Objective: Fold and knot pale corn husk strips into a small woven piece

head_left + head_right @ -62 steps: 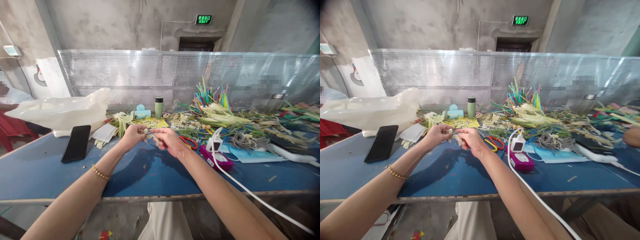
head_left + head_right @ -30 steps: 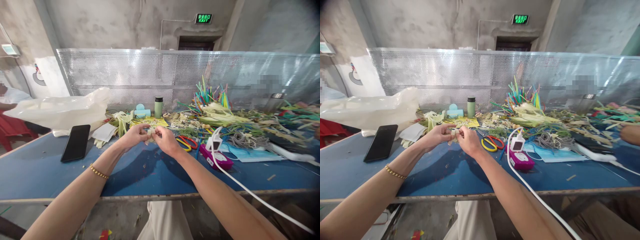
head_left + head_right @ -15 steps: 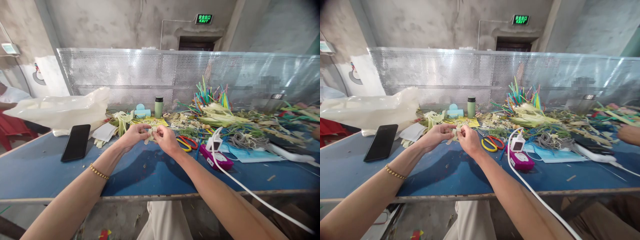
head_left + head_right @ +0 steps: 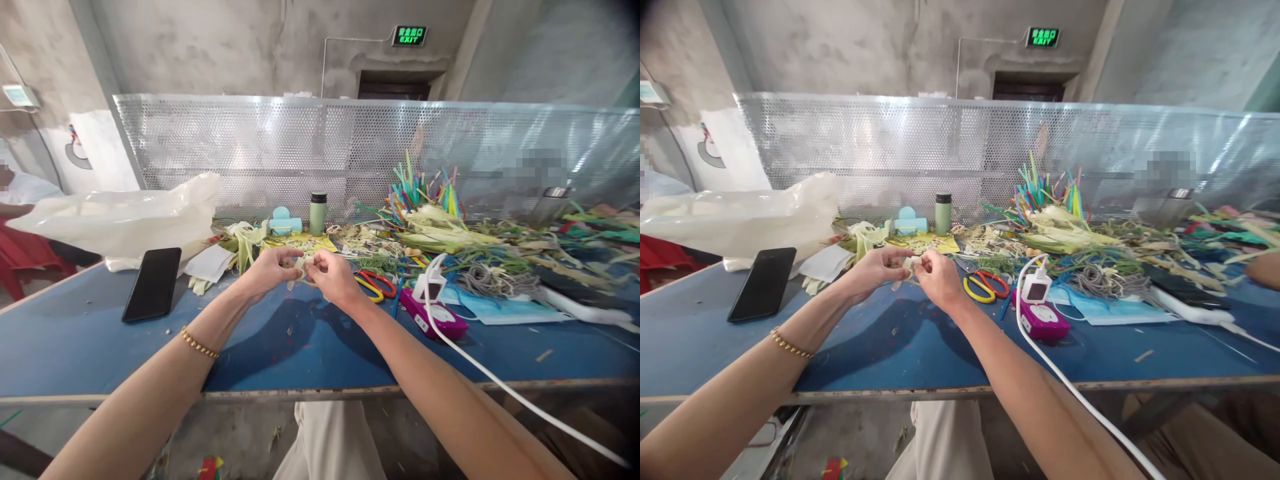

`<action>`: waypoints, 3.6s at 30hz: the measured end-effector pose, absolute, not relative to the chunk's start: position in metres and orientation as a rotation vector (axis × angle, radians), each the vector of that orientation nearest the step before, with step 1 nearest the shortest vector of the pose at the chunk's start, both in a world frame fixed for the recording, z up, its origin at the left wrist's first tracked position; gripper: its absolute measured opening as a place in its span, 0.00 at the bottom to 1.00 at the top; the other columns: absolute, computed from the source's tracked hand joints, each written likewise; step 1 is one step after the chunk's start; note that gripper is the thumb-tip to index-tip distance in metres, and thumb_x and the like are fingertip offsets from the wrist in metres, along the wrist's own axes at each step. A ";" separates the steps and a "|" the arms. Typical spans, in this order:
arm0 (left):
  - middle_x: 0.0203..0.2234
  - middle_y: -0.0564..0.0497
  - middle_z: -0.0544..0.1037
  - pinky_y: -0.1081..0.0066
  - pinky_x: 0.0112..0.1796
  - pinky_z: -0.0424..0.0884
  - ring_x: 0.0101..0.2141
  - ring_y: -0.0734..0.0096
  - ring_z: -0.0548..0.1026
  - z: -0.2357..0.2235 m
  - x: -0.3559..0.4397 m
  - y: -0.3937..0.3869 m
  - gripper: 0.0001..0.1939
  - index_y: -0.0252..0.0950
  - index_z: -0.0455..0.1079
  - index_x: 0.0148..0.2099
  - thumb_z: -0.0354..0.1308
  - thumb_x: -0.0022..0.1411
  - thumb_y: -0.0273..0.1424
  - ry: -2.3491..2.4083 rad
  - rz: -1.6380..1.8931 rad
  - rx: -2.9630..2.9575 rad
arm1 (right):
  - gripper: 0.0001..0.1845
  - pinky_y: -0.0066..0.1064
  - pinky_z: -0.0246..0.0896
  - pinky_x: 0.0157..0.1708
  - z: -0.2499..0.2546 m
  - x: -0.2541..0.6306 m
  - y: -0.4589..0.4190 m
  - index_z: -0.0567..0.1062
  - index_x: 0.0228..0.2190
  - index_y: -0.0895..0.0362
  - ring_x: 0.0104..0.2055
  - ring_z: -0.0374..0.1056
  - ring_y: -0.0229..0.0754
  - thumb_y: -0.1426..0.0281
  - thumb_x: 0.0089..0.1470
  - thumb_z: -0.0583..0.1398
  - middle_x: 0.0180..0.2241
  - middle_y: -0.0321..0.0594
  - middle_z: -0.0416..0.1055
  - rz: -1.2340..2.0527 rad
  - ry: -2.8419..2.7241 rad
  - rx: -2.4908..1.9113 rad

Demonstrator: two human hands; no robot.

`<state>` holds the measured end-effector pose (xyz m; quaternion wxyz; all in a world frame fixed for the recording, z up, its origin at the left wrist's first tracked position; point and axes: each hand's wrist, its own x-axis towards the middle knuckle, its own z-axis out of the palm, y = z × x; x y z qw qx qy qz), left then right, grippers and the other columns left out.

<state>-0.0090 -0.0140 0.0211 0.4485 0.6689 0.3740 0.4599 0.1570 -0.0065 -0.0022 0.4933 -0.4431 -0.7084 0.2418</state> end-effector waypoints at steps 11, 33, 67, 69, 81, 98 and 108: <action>0.19 0.59 0.67 0.75 0.23 0.60 0.20 0.80 0.65 0.023 -0.013 -0.011 0.23 0.27 0.72 0.48 0.63 0.46 0.21 0.967 1.202 1.594 | 0.10 0.27 0.62 0.27 0.010 0.165 -0.015 0.75 0.30 0.60 0.25 0.66 0.35 0.66 0.47 0.65 0.23 0.36 0.72 0.961 -1.654 -1.063; 0.26 0.49 0.76 0.74 0.28 0.61 0.25 0.77 0.69 0.021 -0.018 -0.004 0.14 0.28 0.77 0.36 0.68 0.41 0.23 0.729 1.090 1.356 | 0.13 0.30 0.65 0.36 0.024 0.183 -0.014 0.80 0.35 0.57 0.32 0.71 0.36 0.65 0.45 0.69 0.33 0.40 0.78 1.190 -1.551 -0.677; 0.18 0.57 0.71 0.74 0.24 0.59 0.19 0.79 0.66 0.016 -0.009 -0.008 0.22 0.28 0.70 0.43 0.70 0.43 0.24 0.908 1.184 1.488 | 0.13 0.27 0.44 0.22 0.017 0.171 -0.015 0.68 0.16 0.57 0.21 0.52 0.34 0.67 0.48 0.60 0.15 0.31 0.59 0.336 -1.819 -1.198; 0.18 0.58 0.71 0.73 0.24 0.60 0.18 0.79 0.67 0.018 -0.008 -0.010 0.23 0.28 0.69 0.43 0.69 0.43 0.23 0.929 1.176 1.495 | 0.13 0.27 0.43 0.22 0.017 0.171 -0.014 0.67 0.16 0.57 0.21 0.52 0.33 0.68 0.47 0.60 0.15 0.31 0.58 0.295 -1.834 -1.224; 0.19 0.59 0.71 0.73 0.25 0.63 0.18 0.77 0.69 0.018 -0.007 -0.011 0.22 0.28 0.68 0.45 0.67 0.46 0.21 1.032 1.178 1.618 | 0.17 0.27 0.52 0.20 0.015 0.168 -0.015 0.67 0.16 0.57 0.15 0.60 0.35 0.65 0.52 0.60 0.12 0.32 0.63 0.438 -1.875 -1.197; 0.21 0.58 0.71 0.74 0.25 0.63 0.20 0.77 0.70 0.013 -0.010 -0.006 0.23 0.29 0.68 0.47 0.66 0.48 0.27 0.999 1.158 1.797 | 0.11 0.25 0.61 0.18 0.013 0.167 -0.015 0.71 0.24 0.58 0.18 0.67 0.36 0.68 0.56 0.57 0.18 0.35 0.69 0.657 -1.884 -1.068; 0.21 0.58 0.71 0.74 0.24 0.62 0.22 0.74 0.70 0.011 -0.010 -0.007 0.24 0.31 0.68 0.49 0.66 0.48 0.27 1.008 1.055 1.904 | 0.02 0.29 0.63 0.25 0.010 0.167 -0.015 0.68 0.34 0.55 0.19 0.69 0.37 0.70 0.59 0.55 0.21 0.33 0.71 0.587 -1.944 -1.034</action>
